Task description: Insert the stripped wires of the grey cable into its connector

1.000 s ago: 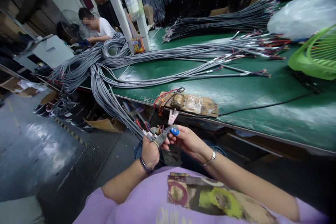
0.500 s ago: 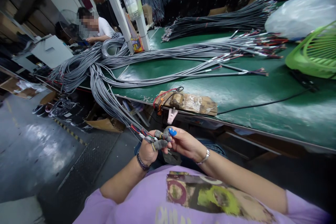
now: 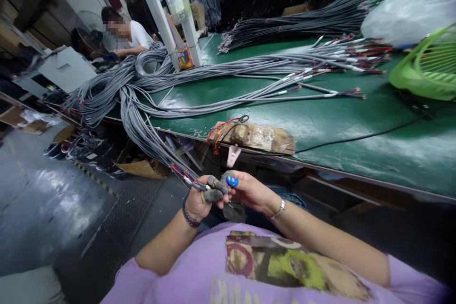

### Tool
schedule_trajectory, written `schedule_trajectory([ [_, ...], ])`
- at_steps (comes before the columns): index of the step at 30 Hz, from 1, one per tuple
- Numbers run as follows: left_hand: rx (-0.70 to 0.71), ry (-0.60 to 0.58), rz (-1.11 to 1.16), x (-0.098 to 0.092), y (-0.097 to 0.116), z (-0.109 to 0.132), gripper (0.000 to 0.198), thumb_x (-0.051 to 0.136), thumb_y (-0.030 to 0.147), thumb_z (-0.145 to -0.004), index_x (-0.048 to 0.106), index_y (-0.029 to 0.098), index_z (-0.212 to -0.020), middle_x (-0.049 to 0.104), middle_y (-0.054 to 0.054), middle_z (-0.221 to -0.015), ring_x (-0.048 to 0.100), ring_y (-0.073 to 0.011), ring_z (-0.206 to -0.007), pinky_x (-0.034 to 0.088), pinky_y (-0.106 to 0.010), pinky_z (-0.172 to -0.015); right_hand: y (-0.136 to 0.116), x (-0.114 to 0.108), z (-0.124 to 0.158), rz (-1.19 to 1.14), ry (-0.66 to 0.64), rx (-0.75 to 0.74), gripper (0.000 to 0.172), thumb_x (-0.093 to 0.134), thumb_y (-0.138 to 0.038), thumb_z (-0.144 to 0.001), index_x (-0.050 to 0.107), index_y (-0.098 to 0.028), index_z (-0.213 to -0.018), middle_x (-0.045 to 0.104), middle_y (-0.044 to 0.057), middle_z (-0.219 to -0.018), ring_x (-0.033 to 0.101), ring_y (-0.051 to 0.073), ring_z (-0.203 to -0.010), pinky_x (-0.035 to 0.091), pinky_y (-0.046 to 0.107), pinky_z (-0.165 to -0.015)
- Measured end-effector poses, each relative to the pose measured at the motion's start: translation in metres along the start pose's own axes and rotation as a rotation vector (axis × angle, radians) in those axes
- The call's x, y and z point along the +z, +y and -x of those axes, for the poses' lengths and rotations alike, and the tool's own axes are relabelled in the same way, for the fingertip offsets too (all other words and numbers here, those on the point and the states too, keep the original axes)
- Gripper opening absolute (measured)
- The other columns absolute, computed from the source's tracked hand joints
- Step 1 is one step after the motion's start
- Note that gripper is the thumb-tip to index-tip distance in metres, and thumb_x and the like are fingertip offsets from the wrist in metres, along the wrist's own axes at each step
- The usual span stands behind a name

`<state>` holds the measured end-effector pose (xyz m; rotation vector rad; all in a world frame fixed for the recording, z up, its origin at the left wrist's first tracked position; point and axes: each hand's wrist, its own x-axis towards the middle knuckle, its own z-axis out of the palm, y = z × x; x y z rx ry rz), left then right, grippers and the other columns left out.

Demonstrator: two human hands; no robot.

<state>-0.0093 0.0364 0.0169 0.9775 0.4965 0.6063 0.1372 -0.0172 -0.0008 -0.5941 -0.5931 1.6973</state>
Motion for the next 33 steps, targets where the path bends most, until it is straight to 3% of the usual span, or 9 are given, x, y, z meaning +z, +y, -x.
schedule_trajectory([
  [6,0.021,0.003,-0.084,-0.002,-0.003,0.000,0.025,0.080,0.032,-0.059,0.070,0.013,-0.070,0.068,-0.006,-0.058,0.057,-0.0114,-0.042,0.042,-0.019,-0.038,0.002,0.003,-0.001,0.194,0.163,-0.105,0.031,0.074,-0.043,-0.070,0.060,-0.015,-0.070,0.057,-0.002,-0.060,0.047,0.008,-0.051,0.035,0.023,-0.050],
  [12,0.141,0.091,-0.106,0.002,0.001,0.001,0.027,0.082,0.035,-0.056,0.072,0.014,-0.071,0.069,-0.007,-0.061,0.058,-0.0131,-0.045,0.043,-0.020,-0.039,-0.002,-0.014,-0.002,0.031,0.273,-0.085,0.041,0.067,-0.056,-0.071,0.063,-0.015,-0.072,0.059,0.001,-0.065,0.049,0.010,-0.054,0.041,0.025,-0.055],
  [16,0.189,0.128,-0.123,0.008,0.005,-0.005,0.029,0.081,0.037,-0.056,0.071,0.014,-0.070,0.071,-0.008,-0.064,0.057,-0.0121,-0.043,0.043,-0.021,-0.040,-0.018,-0.017,-0.011,-0.030,0.238,-0.031,0.045,0.062,-0.061,-0.073,0.065,-0.016,-0.079,0.060,0.002,-0.069,0.051,0.010,-0.058,0.044,0.025,-0.056],
  [20,0.189,0.129,-0.126,0.009,0.003,-0.015,0.030,0.082,0.037,-0.055,0.070,0.014,-0.070,0.070,-0.007,-0.062,0.056,-0.0114,-0.042,0.042,-0.021,-0.040,-0.031,-0.012,-0.019,0.043,0.193,-0.092,0.041,0.065,-0.056,-0.074,0.064,-0.015,-0.076,0.057,0.001,-0.066,0.047,0.009,-0.056,0.043,0.025,-0.056],
  [24,0.202,0.101,-0.102,0.007,0.002,-0.024,0.028,0.081,0.035,-0.056,0.070,0.014,-0.071,0.070,-0.006,-0.062,0.056,-0.0109,-0.042,0.041,-0.020,-0.039,-0.031,-0.013,-0.021,0.042,0.220,-0.139,0.044,0.066,-0.058,-0.071,0.064,-0.014,-0.075,0.054,-0.001,-0.062,0.045,0.009,-0.055,0.043,0.025,-0.056],
  [29,0.185,0.082,-0.096,0.006,0.000,-0.031,0.026,0.081,0.033,-0.056,0.070,0.014,-0.070,0.070,-0.005,-0.062,0.055,-0.0102,-0.041,0.039,-0.020,-0.039,-0.027,-0.014,-0.025,-0.054,0.207,-0.128,0.044,0.068,-0.058,-0.070,0.067,-0.016,-0.083,0.061,0.003,-0.072,0.048,0.011,-0.058,0.043,0.026,-0.054],
  [33,0.153,0.088,-0.090,0.006,-0.004,-0.034,0.031,0.083,0.035,-0.053,0.068,0.013,-0.068,0.069,-0.006,-0.061,0.055,-0.0116,-0.040,0.040,-0.021,-0.039,-0.027,-0.012,-0.029,-0.074,0.274,-0.189,0.041,0.072,-0.055,-0.067,0.068,-0.015,-0.077,0.057,0.001,-0.063,0.045,0.011,-0.056,0.041,0.025,-0.053],
])
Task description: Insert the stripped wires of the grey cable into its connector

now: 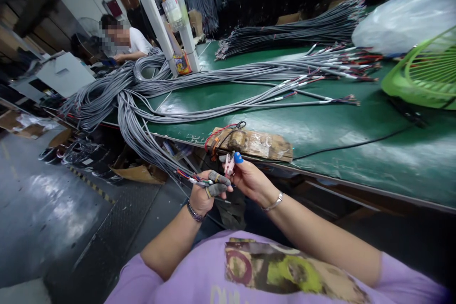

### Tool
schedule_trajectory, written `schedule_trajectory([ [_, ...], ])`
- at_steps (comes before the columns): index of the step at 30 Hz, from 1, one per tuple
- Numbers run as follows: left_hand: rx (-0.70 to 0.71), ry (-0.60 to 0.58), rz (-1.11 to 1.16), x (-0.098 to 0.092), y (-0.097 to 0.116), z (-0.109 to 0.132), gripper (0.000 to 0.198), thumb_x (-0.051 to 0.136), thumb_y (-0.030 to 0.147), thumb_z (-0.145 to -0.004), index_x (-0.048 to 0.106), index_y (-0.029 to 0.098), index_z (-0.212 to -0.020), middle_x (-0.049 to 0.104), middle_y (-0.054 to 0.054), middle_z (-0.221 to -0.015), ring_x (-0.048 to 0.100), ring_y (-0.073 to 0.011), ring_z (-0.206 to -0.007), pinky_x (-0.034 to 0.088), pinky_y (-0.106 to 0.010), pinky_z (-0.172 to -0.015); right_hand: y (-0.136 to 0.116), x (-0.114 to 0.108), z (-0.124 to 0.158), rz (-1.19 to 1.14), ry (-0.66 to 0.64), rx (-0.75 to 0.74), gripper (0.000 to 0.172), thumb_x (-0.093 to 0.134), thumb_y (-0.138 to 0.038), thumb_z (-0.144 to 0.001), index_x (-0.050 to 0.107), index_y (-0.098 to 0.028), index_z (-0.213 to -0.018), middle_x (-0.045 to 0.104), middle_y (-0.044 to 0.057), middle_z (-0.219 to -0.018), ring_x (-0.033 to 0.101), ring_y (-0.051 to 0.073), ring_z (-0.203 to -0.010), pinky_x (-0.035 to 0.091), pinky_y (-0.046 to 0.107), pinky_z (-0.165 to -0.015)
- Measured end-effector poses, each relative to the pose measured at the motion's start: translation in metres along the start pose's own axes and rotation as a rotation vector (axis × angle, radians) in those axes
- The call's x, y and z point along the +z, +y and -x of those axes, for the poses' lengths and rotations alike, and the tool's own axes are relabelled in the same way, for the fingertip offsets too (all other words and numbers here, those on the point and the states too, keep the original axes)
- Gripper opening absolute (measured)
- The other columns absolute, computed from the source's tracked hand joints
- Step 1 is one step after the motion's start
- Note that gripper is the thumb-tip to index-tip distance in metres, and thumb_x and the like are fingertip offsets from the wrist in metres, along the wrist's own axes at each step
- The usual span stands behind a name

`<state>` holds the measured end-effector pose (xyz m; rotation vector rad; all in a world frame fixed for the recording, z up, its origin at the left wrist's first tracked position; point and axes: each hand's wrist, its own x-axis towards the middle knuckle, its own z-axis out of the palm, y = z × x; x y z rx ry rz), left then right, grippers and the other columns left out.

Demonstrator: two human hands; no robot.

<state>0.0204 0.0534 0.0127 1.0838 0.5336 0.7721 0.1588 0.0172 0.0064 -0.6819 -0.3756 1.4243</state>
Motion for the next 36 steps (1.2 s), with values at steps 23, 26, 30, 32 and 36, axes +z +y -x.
schedule_trajectory([
  [23,0.111,0.047,-0.332,0.003,0.006,0.033,0.023,0.074,0.034,-0.070,0.072,0.015,-0.081,0.073,-0.007,-0.071,0.060,-0.0130,-0.053,0.047,-0.024,-0.051,-0.002,0.000,0.042,0.359,-0.065,0.052,0.030,0.074,-0.042,-0.068,0.061,-0.015,-0.067,0.053,-0.003,-0.055,0.044,0.008,-0.052,0.036,0.024,-0.055],
  [26,0.138,0.064,-0.347,0.004,0.005,0.034,0.024,0.073,0.035,-0.071,0.072,0.014,-0.083,0.073,-0.007,-0.072,0.061,-0.0131,-0.053,0.047,-0.024,-0.051,0.001,-0.002,0.040,0.410,0.002,0.036,0.030,0.076,-0.038,-0.065,0.058,-0.015,-0.060,0.054,-0.003,-0.054,0.043,0.008,-0.052,0.035,0.023,-0.054],
  [30,0.179,0.152,-0.390,0.003,0.004,0.035,0.027,0.071,0.039,-0.072,0.071,0.014,-0.082,0.073,-0.007,-0.073,0.061,-0.0138,-0.053,0.049,-0.025,-0.052,0.003,-0.011,0.031,0.223,0.137,0.069,0.036,0.072,-0.050,-0.066,0.059,-0.017,-0.066,0.055,-0.002,-0.058,0.045,0.008,-0.052,0.041,0.024,-0.055],
  [32,0.204,0.194,-0.413,0.003,0.004,0.034,0.027,0.071,0.040,-0.072,0.071,0.015,-0.082,0.073,-0.008,-0.074,0.062,-0.0140,-0.054,0.050,-0.026,-0.053,0.001,-0.013,0.024,0.132,0.141,0.116,0.043,0.068,-0.059,-0.066,0.062,-0.017,-0.072,0.059,0.000,-0.067,0.048,0.009,-0.055,0.044,0.025,-0.057],
  [36,0.260,0.240,-0.391,0.006,0.003,0.029,0.024,0.071,0.037,-0.073,0.070,0.015,-0.083,0.073,-0.007,-0.075,0.062,-0.0136,-0.056,0.049,-0.025,-0.053,-0.004,-0.008,0.013,0.111,-0.004,0.113,0.047,0.065,-0.063,-0.068,0.062,-0.017,-0.074,0.058,0.001,-0.070,0.051,0.010,-0.059,0.046,0.025,-0.058],
])
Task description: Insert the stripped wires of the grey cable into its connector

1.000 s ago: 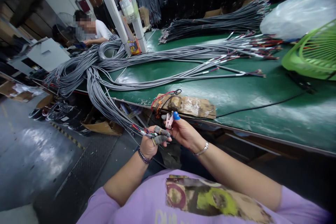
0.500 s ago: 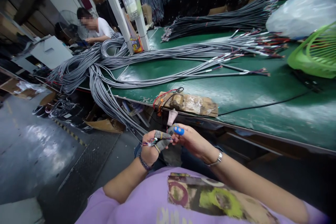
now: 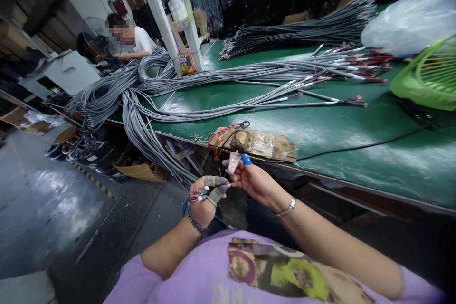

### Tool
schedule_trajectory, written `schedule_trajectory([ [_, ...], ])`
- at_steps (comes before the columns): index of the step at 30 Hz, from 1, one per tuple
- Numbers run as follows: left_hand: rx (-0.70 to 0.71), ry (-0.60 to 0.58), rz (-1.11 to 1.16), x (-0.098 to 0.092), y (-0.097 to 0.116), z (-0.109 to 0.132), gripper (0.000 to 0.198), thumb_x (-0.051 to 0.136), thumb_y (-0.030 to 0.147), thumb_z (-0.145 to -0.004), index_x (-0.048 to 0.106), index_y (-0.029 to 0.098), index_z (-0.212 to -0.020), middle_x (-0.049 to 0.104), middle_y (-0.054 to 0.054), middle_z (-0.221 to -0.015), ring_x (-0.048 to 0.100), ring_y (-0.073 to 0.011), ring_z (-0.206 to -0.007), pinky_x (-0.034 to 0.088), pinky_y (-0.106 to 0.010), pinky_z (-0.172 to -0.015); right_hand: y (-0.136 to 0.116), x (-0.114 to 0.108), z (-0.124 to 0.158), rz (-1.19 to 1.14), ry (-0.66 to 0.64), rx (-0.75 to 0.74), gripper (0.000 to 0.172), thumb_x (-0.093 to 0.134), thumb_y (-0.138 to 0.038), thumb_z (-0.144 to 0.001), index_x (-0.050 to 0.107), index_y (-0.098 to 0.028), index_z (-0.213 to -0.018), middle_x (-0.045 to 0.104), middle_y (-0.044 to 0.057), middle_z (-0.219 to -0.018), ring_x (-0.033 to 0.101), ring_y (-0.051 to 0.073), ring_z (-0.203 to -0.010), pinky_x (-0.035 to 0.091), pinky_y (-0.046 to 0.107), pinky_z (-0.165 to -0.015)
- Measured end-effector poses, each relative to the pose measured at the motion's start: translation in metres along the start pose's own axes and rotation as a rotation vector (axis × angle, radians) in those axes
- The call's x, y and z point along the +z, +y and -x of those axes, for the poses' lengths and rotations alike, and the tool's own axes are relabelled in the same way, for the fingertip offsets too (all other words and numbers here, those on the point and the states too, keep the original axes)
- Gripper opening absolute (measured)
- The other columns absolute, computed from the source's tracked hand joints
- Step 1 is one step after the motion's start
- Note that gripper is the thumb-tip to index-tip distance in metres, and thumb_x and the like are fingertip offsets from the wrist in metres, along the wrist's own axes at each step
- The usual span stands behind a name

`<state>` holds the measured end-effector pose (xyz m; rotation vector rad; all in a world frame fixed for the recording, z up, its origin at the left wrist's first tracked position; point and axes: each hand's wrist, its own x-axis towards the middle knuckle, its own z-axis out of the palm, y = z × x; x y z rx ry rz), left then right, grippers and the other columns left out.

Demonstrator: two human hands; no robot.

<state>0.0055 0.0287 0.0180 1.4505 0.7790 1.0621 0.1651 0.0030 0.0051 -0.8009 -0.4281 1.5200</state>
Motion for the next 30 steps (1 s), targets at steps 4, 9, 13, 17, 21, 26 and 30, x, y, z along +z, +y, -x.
schedule_trajectory([
  [4,0.021,0.007,0.026,0.006,0.001,-0.003,0.019,0.070,0.032,-0.075,0.070,0.015,-0.083,0.071,-0.004,-0.069,0.061,-0.0122,-0.055,0.049,-0.023,-0.053,-0.002,0.007,-0.002,0.113,-0.039,-0.116,0.044,0.062,-0.060,-0.074,0.060,-0.016,-0.070,0.051,-0.002,-0.061,0.046,0.009,-0.057,0.044,0.024,-0.058],
  [9,0.038,-0.030,-0.023,0.008,0.003,-0.003,0.017,0.069,0.029,-0.076,0.070,0.015,-0.084,0.072,-0.005,-0.074,0.061,-0.0114,-0.056,0.049,-0.022,-0.055,0.000,0.010,-0.001,0.029,-0.021,-0.084,0.039,0.062,-0.056,-0.076,0.062,-0.017,-0.078,0.051,-0.002,-0.060,0.045,0.009,-0.056,0.044,0.024,-0.056],
  [13,0.037,-0.045,-0.042,0.007,0.005,-0.004,0.019,0.068,0.031,-0.077,0.070,0.014,-0.085,0.072,-0.006,-0.075,0.062,-0.0118,-0.057,0.049,-0.023,-0.054,-0.002,0.013,0.000,-0.074,-0.048,-0.068,0.035,0.067,-0.050,-0.075,0.065,-0.016,-0.078,0.053,-0.002,-0.062,0.045,0.009,-0.056,0.044,0.024,-0.054],
  [17,0.011,-0.051,-0.065,0.011,0.009,-0.007,0.020,0.069,0.033,-0.075,0.069,0.014,-0.081,0.070,-0.005,-0.068,0.060,-0.0115,-0.054,0.048,-0.023,-0.053,-0.002,0.015,-0.001,-0.113,-0.049,-0.084,0.031,0.070,-0.047,-0.072,0.066,-0.016,-0.075,0.054,-0.001,-0.061,0.047,0.010,-0.057,0.043,0.024,-0.052],
  [21,-0.036,-0.062,-0.057,0.013,0.011,-0.008,0.022,0.070,0.034,-0.073,0.069,0.013,-0.079,0.068,-0.004,-0.065,0.058,-0.0113,-0.052,0.048,-0.023,-0.050,0.001,0.015,-0.003,-0.115,-0.025,-0.108,0.032,0.071,-0.048,-0.071,0.068,-0.016,-0.078,0.057,0.000,-0.063,0.049,0.011,-0.058,0.041,0.025,-0.052],
  [26,-0.040,-0.056,-0.056,0.014,0.010,-0.007,0.024,0.071,0.036,-0.072,0.068,0.013,-0.077,0.067,-0.005,-0.064,0.057,-0.0115,-0.051,0.048,-0.023,-0.049,0.003,0.014,-0.004,-0.130,-0.021,-0.112,0.031,0.073,-0.047,-0.069,0.068,-0.017,-0.074,0.057,0.001,-0.063,0.048,0.011,-0.057,0.039,0.025,-0.051],
  [30,-0.036,-0.067,-0.077,0.014,0.010,-0.007,0.023,0.070,0.036,-0.072,0.069,0.013,-0.077,0.066,-0.004,-0.063,0.056,-0.0115,-0.050,0.047,-0.024,-0.049,0.004,0.014,-0.004,-0.145,-0.014,-0.109,0.032,0.072,-0.047,-0.070,0.068,-0.017,-0.077,0.058,0.000,-0.063,0.048,0.011,-0.057,0.039,0.024,-0.050],
])
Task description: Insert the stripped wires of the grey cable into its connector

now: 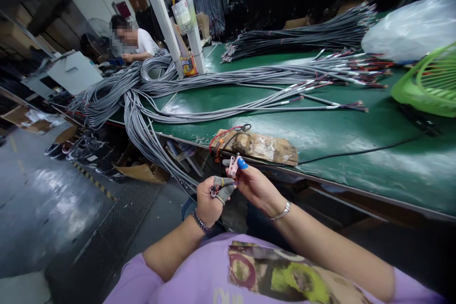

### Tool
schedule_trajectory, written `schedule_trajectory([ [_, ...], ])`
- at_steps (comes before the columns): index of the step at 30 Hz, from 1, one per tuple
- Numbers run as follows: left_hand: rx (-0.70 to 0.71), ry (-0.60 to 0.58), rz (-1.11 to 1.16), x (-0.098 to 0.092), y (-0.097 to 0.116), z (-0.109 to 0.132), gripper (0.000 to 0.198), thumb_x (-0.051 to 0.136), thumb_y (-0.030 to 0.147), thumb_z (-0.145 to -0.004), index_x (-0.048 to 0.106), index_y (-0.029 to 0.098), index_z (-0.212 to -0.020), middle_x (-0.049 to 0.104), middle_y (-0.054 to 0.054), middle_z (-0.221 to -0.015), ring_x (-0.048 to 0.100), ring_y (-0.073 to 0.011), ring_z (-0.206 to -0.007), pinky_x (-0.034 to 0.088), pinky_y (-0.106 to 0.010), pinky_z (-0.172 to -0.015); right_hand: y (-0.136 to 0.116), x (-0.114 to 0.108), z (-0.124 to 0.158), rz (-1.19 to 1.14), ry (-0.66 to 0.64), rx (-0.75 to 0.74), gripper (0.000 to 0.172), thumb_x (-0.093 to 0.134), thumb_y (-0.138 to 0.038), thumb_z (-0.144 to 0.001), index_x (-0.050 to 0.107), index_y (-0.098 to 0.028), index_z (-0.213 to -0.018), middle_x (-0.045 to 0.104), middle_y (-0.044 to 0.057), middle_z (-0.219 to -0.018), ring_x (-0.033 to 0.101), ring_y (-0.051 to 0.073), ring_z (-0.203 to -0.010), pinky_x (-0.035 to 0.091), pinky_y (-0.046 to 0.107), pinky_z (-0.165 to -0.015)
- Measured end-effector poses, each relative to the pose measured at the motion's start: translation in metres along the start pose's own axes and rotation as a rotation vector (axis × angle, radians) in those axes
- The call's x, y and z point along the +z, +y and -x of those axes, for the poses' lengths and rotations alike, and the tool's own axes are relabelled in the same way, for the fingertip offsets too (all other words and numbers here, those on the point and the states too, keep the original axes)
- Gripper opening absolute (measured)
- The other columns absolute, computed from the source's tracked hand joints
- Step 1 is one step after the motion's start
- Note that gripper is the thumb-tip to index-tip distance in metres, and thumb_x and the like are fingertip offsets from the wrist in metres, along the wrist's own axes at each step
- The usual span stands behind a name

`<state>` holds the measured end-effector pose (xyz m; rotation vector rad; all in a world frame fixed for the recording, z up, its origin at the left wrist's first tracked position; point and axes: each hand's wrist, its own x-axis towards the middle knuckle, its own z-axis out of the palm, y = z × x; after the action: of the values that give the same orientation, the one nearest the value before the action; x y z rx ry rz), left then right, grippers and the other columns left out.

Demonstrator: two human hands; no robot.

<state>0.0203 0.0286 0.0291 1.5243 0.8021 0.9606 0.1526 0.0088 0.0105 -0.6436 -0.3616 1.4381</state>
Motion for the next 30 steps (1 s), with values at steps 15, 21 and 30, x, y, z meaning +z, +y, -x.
schedule_trajectory([
  [15,-0.061,0.034,0.081,-0.012,0.001,0.014,0.024,0.073,0.035,-0.070,0.068,0.013,-0.078,0.071,-0.006,-0.068,0.057,-0.0106,-0.049,0.046,-0.022,-0.048,-0.003,-0.024,0.014,-0.077,0.115,0.209,0.033,0.060,-0.051,-0.080,0.063,-0.019,-0.074,0.066,0.003,-0.077,0.058,0.011,-0.062,0.048,0.025,-0.061],
  [21,-0.190,0.052,0.271,-0.017,-0.009,0.008,0.024,0.074,0.034,-0.068,0.065,0.012,-0.072,0.069,-0.005,-0.062,0.051,-0.0072,-0.040,0.032,-0.019,-0.040,-0.001,-0.036,0.027,-0.019,0.171,0.221,0.016,0.066,-0.035,-0.078,0.067,-0.019,-0.076,0.066,0.002,-0.074,0.058,0.010,-0.059,0.049,0.023,-0.058],
  [30,-0.340,-0.031,0.239,-0.022,-0.007,0.026,0.033,0.067,0.043,-0.072,0.069,0.012,-0.082,0.073,-0.010,-0.076,0.065,-0.0132,-0.059,0.040,-0.020,-0.051,0.001,-0.031,0.059,0.112,0.134,0.141,0.014,0.073,-0.031,-0.069,0.067,-0.020,-0.075,0.064,0.000,-0.071,0.054,0.009,-0.056,0.050,0.024,-0.056],
])
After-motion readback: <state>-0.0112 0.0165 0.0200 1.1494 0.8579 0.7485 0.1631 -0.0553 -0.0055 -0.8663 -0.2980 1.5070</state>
